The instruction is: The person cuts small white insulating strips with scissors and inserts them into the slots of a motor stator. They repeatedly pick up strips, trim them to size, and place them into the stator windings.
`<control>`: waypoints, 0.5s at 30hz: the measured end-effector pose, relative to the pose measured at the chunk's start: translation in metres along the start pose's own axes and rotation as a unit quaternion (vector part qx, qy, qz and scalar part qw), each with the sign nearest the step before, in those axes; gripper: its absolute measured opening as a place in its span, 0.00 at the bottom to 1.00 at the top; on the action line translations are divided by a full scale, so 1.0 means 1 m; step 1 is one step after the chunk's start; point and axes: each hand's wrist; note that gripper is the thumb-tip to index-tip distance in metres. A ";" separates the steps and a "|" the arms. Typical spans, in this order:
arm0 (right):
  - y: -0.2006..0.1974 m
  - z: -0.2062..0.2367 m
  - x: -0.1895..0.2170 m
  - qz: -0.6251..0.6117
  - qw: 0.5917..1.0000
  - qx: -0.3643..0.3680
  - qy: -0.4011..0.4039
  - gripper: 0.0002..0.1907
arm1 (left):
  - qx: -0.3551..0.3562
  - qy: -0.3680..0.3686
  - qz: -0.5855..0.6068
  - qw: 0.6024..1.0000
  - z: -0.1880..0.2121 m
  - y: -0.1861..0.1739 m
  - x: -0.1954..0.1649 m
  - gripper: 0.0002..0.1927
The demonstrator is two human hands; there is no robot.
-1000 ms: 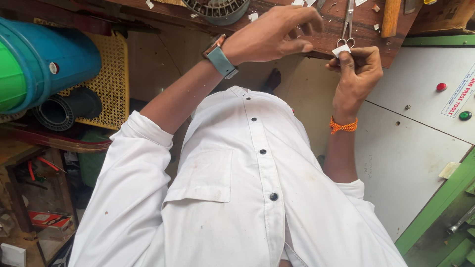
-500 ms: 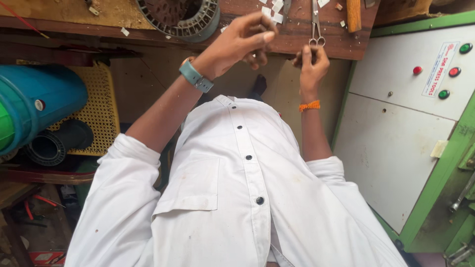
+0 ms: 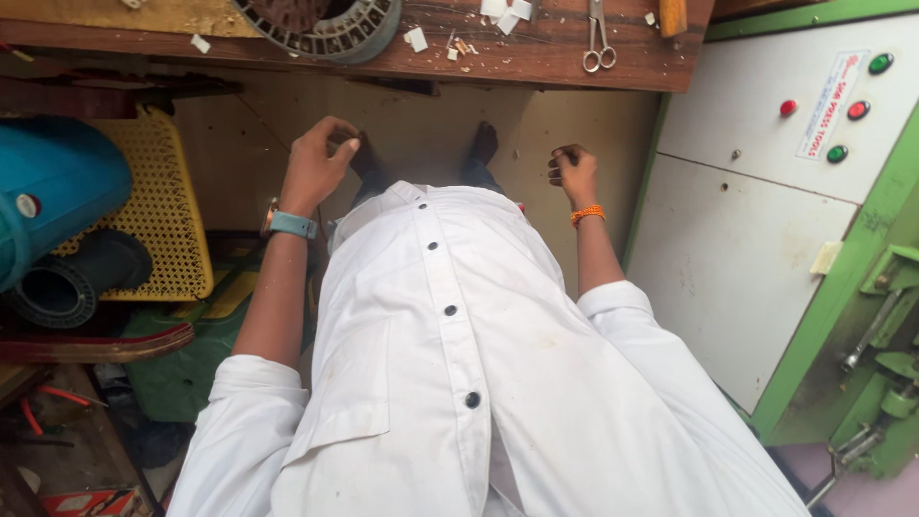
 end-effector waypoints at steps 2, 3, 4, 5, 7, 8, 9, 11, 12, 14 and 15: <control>-0.010 0.004 -0.015 0.051 0.998 0.018 0.044 0.09 | -0.004 -0.002 -0.041 0.999 0.002 0.000 0.001 0.10; -0.015 0.007 -0.022 0.051 0.997 0.017 0.057 0.09 | 0.003 -0.011 -0.036 0.999 0.003 0.000 0.002 0.10; -0.018 0.012 -0.029 0.050 0.996 0.018 0.071 0.09 | 0.010 -0.022 -0.032 0.999 0.005 -0.001 0.003 0.09; -0.022 0.017 -0.036 0.047 0.995 0.016 0.085 0.09 | 0.018 -0.031 -0.029 0.999 0.005 -0.001 0.004 0.09; -0.026 0.028 -0.045 0.018 0.994 0.004 0.111 0.09 | 0.024 -0.023 -0.027 0.999 0.006 -0.002 0.008 0.10; -0.028 0.034 -0.049 0.001 0.992 -0.004 0.124 0.09 | 0.029 -0.016 -0.027 0.999 0.005 -0.001 0.010 0.11; -0.030 0.042 -0.052 -0.001 0.992 -0.013 0.125 0.09 | 0.041 -0.009 -0.030 0.999 0.005 0.001 0.011 0.11; -0.034 0.059 -0.064 -0.012 0.991 -0.035 0.126 0.09 | 0.070 0.010 -0.042 0.997 0.003 0.008 0.012 0.10; -0.038 0.068 -0.067 -0.019 0.991 -0.048 0.124 0.09 | 0.092 0.010 -0.044 0.995 0.000 0.012 0.009 0.10; -0.046 0.087 -0.077 -0.037 0.989 -0.077 0.118 0.09 | 0.136 0.014 -0.053 0.989 -0.007 0.025 -0.002 0.11; -0.050 0.098 -0.084 -0.032 0.987 -0.098 0.122 0.09 | 0.171 0.055 -0.049 0.983 -0.011 0.032 -0.010 0.10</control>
Point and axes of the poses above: each hand's wrist, its own z-axis away from the middle knuckle, its own y-axis out of the palm, x = y × z, and after that the axes turned 4 degrees about -x, right-handed
